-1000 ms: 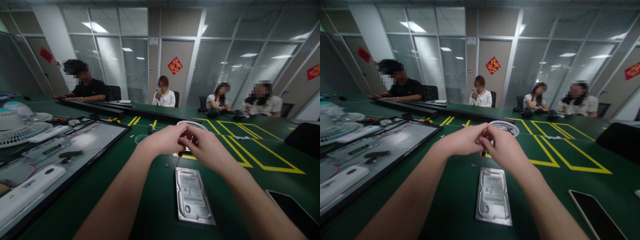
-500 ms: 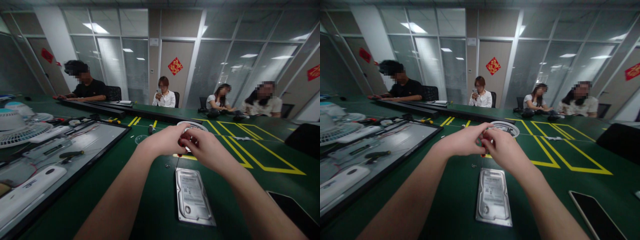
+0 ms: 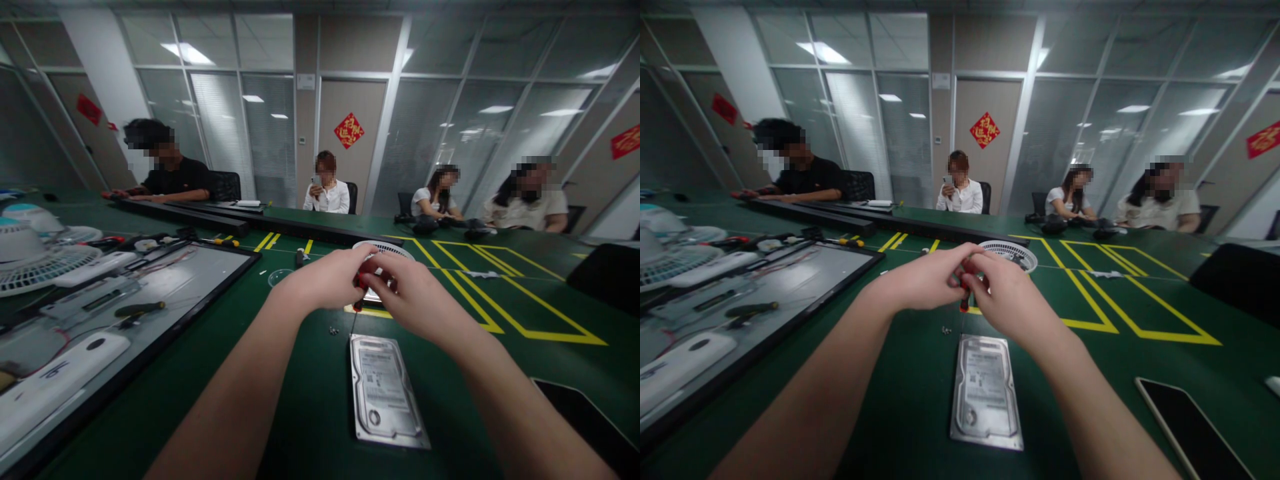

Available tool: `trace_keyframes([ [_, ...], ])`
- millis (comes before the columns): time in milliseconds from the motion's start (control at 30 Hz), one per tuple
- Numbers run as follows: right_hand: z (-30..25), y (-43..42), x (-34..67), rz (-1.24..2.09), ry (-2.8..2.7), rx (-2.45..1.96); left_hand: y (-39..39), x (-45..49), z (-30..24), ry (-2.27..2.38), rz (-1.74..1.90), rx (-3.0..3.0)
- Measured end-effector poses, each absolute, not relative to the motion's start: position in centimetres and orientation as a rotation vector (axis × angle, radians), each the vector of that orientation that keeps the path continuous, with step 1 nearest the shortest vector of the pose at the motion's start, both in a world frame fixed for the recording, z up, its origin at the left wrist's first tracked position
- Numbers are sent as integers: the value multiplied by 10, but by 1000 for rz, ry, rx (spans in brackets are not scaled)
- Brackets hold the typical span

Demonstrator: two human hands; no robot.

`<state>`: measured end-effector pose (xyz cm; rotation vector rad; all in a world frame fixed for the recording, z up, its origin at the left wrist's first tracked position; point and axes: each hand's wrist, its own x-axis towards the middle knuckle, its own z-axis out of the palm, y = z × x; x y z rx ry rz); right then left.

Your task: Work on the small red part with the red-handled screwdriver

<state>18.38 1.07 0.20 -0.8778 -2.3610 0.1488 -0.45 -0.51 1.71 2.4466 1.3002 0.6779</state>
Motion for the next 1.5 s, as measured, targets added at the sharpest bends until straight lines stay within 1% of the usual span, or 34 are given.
trace_keyframes([
  [167, -2, 14, 184, 148, -2403, -824, -5, -4, 16, 1298, 689, 2465],
  [333, -1, 13, 183, 114, -2381, -950, -4, -3, 15, 1245, 710, 2453],
  [567, 0, 9, 181, 39, -2331, -1066, -2, -2, 14, 1288, 637, 2448],
  [933, 5, 9, 187, 237, -2417, -721, -6, -5, 16, 1268, 670, 2446],
  [1133, 2, 12, 186, 180, -2402, -828, -3, -4, 14, 1227, 688, 2462],
  [1300, 0, 13, 184, 123, -2351, -960, -3, -2, 16, 1286, 653, 2439],
  [1500, 3, 10, 185, 188, -2381, -863, -6, -3, 18, 1275, 667, 2447],
])
